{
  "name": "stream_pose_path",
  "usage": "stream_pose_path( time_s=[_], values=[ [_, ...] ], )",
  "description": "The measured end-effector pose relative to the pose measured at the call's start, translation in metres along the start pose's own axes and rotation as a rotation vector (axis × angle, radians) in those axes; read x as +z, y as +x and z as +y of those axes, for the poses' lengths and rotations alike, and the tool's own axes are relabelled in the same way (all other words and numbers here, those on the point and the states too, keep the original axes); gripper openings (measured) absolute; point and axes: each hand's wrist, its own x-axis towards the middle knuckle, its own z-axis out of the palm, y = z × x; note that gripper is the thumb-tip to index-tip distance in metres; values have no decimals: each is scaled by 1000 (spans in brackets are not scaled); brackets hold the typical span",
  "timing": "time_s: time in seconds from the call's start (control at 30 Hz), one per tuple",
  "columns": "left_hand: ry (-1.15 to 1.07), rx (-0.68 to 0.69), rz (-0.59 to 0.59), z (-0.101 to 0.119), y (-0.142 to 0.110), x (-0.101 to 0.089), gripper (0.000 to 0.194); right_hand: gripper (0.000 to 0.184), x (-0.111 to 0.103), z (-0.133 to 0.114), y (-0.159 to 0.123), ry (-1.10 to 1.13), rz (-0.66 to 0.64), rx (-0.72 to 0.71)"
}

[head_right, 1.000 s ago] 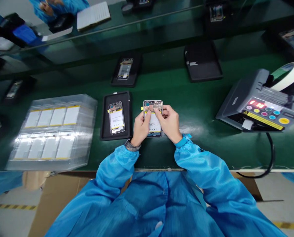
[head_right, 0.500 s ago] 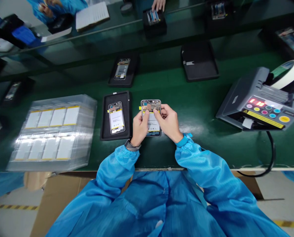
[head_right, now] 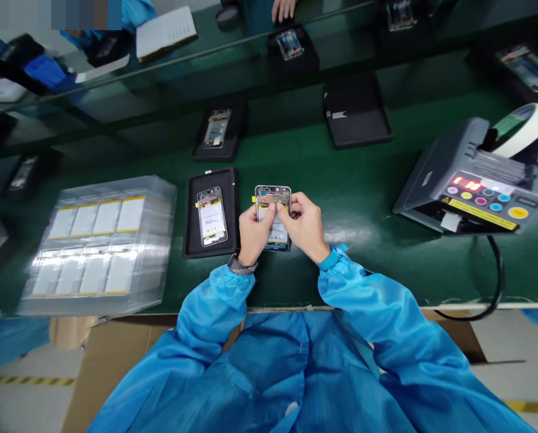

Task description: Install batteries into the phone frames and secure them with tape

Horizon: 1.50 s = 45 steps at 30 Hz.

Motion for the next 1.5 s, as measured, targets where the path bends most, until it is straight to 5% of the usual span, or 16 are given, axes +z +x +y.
stream_pose_path(
  time_s=[0.77,1.5],
  values=[
    [-164,-10,-125,2,3,-6,40,17,-5,-11,-4,-110,10,-93],
    [28,98,57,0,-8,-2,27,20,-5,-2,-6,-105,2,-111]
  ],
)
